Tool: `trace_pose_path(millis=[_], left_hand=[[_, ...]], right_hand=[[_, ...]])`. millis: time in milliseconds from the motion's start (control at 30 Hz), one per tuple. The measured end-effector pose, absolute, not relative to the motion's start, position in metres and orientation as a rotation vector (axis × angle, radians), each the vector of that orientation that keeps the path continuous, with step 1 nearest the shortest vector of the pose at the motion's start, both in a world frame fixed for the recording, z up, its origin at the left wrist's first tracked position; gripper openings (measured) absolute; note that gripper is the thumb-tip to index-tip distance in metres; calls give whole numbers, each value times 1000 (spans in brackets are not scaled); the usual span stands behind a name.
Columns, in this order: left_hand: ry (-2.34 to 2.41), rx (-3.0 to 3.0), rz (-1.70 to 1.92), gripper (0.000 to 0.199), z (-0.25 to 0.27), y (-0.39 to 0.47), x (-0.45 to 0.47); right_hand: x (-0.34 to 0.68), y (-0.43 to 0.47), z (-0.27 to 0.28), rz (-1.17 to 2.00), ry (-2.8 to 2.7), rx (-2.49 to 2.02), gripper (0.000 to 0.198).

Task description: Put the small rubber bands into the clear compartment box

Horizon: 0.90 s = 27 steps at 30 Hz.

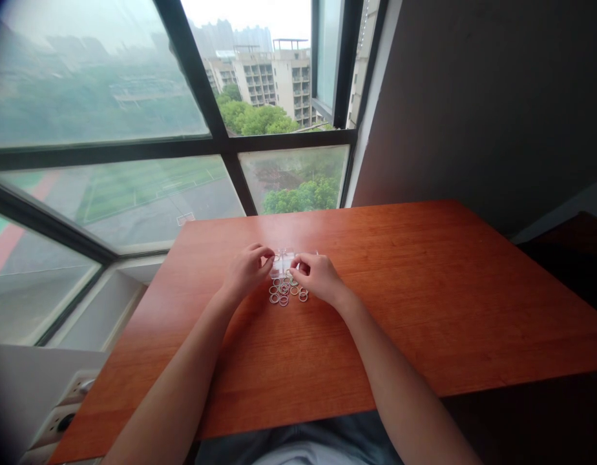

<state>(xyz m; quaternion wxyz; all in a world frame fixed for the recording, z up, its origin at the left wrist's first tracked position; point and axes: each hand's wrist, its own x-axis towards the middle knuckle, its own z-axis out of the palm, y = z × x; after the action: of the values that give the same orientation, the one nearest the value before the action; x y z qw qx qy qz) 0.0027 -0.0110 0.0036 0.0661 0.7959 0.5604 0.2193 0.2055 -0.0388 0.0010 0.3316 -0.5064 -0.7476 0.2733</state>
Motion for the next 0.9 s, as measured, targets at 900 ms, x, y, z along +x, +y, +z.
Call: trace_pose_path(millis=[900], left_hand=[[1601, 2443, 688, 18, 2, -11, 4]], right_hand=[[206, -41, -1, 970, -2157, -1253, 6]])
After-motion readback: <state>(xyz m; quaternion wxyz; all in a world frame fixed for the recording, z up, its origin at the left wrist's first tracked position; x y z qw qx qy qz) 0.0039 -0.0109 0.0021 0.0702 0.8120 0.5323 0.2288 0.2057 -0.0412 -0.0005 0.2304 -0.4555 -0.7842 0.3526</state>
